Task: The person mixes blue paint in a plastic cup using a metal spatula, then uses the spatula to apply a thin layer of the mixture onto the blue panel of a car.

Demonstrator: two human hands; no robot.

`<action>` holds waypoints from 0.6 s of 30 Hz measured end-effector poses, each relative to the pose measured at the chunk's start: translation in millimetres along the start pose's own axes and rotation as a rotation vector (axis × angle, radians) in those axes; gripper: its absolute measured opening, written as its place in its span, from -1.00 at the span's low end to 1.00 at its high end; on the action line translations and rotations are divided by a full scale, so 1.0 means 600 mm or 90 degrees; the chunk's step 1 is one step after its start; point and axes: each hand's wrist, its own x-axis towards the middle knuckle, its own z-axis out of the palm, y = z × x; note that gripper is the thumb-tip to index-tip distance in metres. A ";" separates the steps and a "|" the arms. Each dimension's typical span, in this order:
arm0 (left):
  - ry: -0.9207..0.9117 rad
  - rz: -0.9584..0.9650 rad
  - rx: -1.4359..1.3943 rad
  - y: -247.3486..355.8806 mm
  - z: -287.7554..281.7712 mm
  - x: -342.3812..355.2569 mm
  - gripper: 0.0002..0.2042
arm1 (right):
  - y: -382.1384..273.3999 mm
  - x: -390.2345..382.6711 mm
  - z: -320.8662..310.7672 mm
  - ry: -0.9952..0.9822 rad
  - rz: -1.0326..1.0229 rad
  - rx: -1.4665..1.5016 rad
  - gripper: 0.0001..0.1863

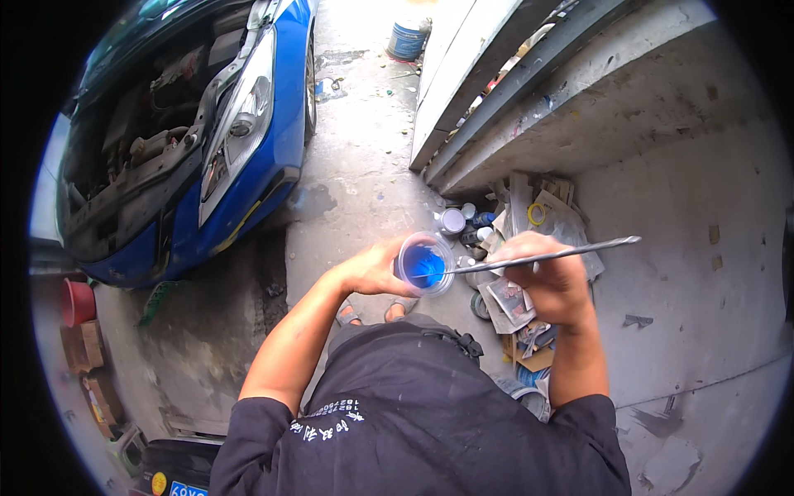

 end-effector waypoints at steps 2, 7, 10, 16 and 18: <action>0.011 0.020 -0.017 -0.015 0.006 0.000 -0.16 | 0.002 -0.009 -0.022 0.169 0.171 0.144 -0.72; -0.003 0.015 -0.025 0.001 0.016 0.008 -0.17 | -0.017 0.028 0.025 -0.082 -0.036 -0.084 -0.71; 0.008 0.022 -0.035 -0.014 0.017 0.005 -0.18 | -0.011 -0.017 -0.021 0.092 0.119 0.045 -0.78; -0.022 0.023 -0.057 -0.006 0.026 0.018 -0.19 | -0.009 0.021 0.028 -0.046 -0.036 -0.043 -0.73; -0.013 0.013 -0.028 -0.010 0.021 0.008 -0.18 | -0.018 -0.012 -0.006 0.043 0.063 0.041 -0.79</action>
